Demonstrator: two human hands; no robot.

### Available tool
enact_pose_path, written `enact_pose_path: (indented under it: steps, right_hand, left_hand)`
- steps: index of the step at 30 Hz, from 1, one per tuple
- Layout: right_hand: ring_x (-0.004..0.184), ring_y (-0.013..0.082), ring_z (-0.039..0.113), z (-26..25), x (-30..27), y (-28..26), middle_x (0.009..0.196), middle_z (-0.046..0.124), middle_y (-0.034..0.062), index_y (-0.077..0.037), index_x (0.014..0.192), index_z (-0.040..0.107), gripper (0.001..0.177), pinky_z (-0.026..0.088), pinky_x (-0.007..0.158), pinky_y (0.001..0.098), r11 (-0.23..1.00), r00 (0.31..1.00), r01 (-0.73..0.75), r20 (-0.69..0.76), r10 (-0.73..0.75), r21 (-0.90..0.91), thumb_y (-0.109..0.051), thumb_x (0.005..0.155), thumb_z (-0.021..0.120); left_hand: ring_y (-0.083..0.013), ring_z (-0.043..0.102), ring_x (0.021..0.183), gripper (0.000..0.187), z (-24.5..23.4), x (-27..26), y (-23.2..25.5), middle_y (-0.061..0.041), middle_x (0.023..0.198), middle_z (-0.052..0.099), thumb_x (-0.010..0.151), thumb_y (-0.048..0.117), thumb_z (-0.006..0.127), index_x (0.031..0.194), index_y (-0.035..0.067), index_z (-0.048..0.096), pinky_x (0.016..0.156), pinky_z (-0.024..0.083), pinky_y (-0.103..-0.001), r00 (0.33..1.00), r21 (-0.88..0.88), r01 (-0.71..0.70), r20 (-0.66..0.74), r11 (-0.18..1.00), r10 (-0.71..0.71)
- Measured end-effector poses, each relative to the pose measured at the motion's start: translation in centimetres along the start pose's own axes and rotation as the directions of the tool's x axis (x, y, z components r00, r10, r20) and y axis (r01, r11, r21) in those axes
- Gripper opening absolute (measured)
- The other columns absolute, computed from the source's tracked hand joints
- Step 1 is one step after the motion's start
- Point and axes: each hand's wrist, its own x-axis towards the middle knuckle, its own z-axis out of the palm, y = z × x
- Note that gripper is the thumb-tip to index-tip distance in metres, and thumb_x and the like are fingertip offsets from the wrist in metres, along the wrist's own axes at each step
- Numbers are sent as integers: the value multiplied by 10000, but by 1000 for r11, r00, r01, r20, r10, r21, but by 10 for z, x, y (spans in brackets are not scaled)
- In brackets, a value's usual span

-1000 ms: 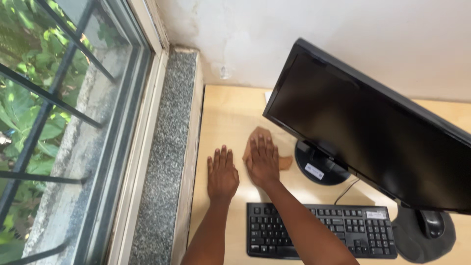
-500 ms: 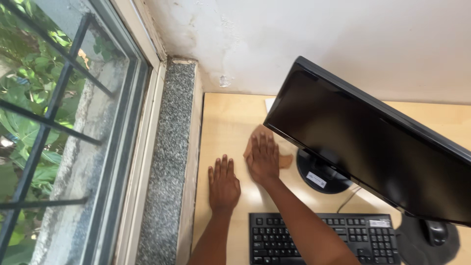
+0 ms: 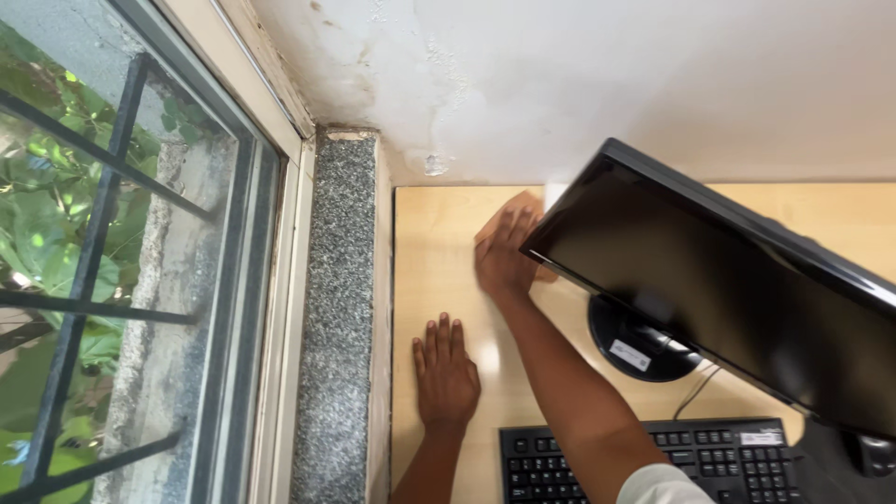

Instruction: The person wipes a desk with a cloth, moving a monitor and keyboard to clean underneath them.

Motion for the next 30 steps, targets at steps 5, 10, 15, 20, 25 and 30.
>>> enact_pose_path:
  steps: [5, 10, 15, 20, 25, 30]
  right_hand:
    - [1560, 509, 131, 22, 26, -6, 1666, 218, 299, -1, 1600, 279, 740, 121, 1277, 609, 989, 992, -121, -59, 116, -87, -362, 973, 437]
    - [1527, 455, 70, 37, 29, -76, 1658, 126, 253, -18, 1588, 167, 723, 42, 1221, 550, 979, 965, 170, 221, -142, -112, -403, 990, 298]
    - [1575, 376, 82, 21, 18, -100, 1695, 149, 177, -129, 1607, 244, 666, 58, 1270, 498, 858, 786, 469, 344, -513, 208, -419, 1012, 322]
    - [1559, 398, 121, 5, 15, -49, 1690, 177, 208, -104, 1626, 261, 671, 87, 1258, 520, 898, 870, 424, 222, -440, 119, -368, 1023, 393]
    - [1567, 391, 93, -24, -40, -11, 1703, 149, 172, -131, 1640, 236, 698, 69, 1268, 536, 911, 828, 390, 382, -410, 132, -397, 1020, 416]
    - [1582, 333, 57, -44, -103, 10, 1713, 124, 110, -214, 1621, 261, 683, 50, 1259, 522, 913, 795, 317, 453, -404, 257, -392, 984, 431]
  left_hand:
    - [-340, 276, 1502, 614, 3, -1, -1, -149, 1608, 344, 902, 183, 493, 1499, 52, 430, 1224, 155, -554, 1000, -3, 4, 22, 1000, -4]
    - [-340, 246, 1495, 663, 1, 1, -2, -159, 1610, 311, 881, 200, 511, 1517, 58, 390, 1210, 133, -559, 998, -21, 15, 67, 1000, -14]
    - [-337, 251, 1505, 648, 5, -1, -4, -141, 1615, 327, 887, 194, 502, 1516, 75, 402, 1220, 140, -553, 997, 1, 11, 70, 1000, -11]
    - [-339, 303, 1509, 616, 5, -5, -4, -163, 1618, 364, 934, 203, 489, 1531, 70, 414, 1241, 177, -545, 998, 20, -23, -58, 1000, 24]
    - [-349, 319, 1505, 624, 9, -4, -1, -195, 1606, 374, 934, 196, 496, 1527, 19, 415, 1243, 197, -553, 998, -20, 12, -65, 1000, -13]
    - [-355, 308, 1530, 636, 7, -5, -3, -223, 1624, 355, 968, 197, 537, 1553, 2, 382, 1260, 192, -566, 971, 8, -90, -220, 996, 89]
